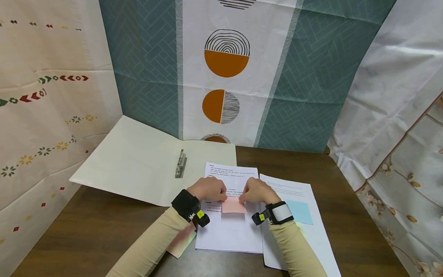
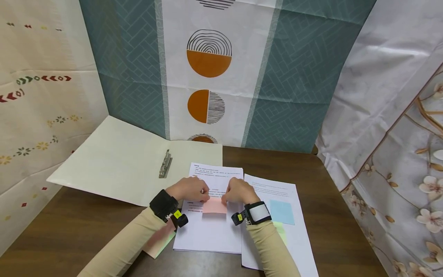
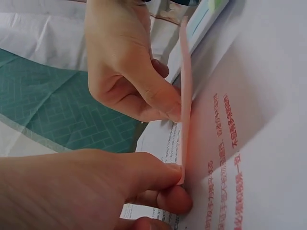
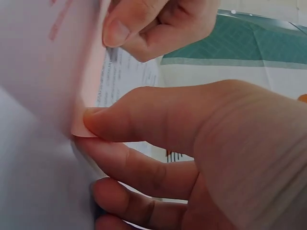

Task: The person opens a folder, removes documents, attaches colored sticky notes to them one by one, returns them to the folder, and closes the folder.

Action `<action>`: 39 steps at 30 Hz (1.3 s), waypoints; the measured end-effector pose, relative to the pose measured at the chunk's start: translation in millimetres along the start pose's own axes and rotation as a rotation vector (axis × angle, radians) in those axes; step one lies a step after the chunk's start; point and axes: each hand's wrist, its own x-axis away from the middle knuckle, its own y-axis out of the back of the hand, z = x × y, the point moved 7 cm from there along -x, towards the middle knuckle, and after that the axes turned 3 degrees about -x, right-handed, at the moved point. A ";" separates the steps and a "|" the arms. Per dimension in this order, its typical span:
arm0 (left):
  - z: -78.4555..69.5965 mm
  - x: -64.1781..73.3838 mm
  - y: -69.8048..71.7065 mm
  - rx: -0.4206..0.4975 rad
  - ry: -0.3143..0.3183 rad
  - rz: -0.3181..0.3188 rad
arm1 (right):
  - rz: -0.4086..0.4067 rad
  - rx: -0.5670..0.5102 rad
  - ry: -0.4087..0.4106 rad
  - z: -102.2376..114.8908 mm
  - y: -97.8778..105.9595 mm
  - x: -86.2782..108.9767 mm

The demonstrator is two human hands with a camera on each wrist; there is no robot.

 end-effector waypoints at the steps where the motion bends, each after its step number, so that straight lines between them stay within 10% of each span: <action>1: 4.2 -4.6 -5.0 0.003 -0.001 -0.005 | 0.005 -0.006 -0.016 5.5 2.1 5.5; 17: 34.3 -25.0 -21.1 0.025 0.131 -0.021 | -0.030 0.041 -0.001 -33.6 -8.3 -19.7; 27: 35.2 -27.3 -23.1 0.020 0.128 -0.018 | 0.007 -0.056 0.321 62.6 19.6 40.1; 39: 31.6 -20.4 -16.9 0.062 0.157 -0.015 | 0.125 -0.058 0.319 70.8 10.4 45.7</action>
